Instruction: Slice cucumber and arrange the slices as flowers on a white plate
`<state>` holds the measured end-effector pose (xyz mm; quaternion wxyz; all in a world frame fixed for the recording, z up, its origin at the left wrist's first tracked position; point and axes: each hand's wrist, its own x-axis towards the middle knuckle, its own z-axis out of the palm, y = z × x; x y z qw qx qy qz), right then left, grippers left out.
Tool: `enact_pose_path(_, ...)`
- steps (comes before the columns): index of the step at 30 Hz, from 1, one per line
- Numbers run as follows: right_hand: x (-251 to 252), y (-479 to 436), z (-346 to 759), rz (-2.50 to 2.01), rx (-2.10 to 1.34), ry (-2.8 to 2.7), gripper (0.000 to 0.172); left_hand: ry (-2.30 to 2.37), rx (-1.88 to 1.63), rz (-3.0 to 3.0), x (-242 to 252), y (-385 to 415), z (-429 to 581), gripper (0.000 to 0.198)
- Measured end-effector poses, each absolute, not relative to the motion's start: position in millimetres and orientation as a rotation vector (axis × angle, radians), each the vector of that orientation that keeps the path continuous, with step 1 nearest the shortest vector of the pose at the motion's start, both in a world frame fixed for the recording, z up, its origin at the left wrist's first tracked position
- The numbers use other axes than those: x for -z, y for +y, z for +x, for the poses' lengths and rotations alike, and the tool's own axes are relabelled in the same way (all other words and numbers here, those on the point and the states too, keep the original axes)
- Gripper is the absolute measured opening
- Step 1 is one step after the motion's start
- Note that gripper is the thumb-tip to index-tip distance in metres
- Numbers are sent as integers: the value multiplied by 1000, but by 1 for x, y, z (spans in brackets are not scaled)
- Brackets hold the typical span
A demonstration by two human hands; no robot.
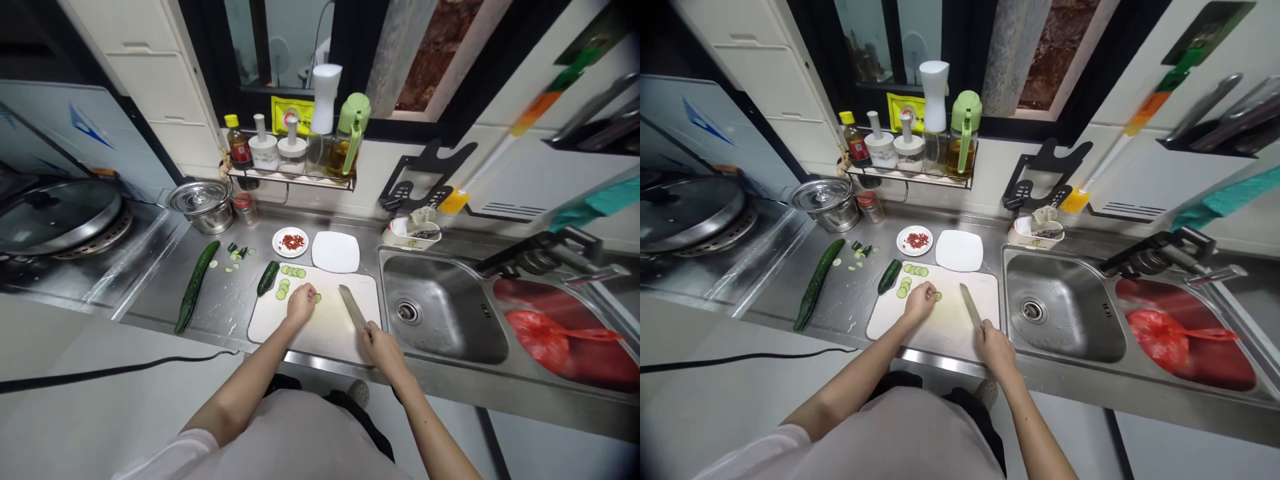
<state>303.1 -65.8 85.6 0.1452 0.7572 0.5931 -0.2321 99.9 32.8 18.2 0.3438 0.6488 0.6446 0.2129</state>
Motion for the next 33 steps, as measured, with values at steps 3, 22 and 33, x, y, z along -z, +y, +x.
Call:
enact_pose_path(3, -85, -61, 301, 2177, 647, 1708, 32, 1666, -665, 1566, -17, 25, 89, 8)
enact_pose_path(22, -63, -49, 305, 2188, 642, 1725, 37, 2058, -693, 1481, -4, 8, 9, 16)
enact_pose_path(33, -60, -47, 305, 2181, 651, 1721, 37, 2062, -503, 1792, 1, 5, 8, 25)
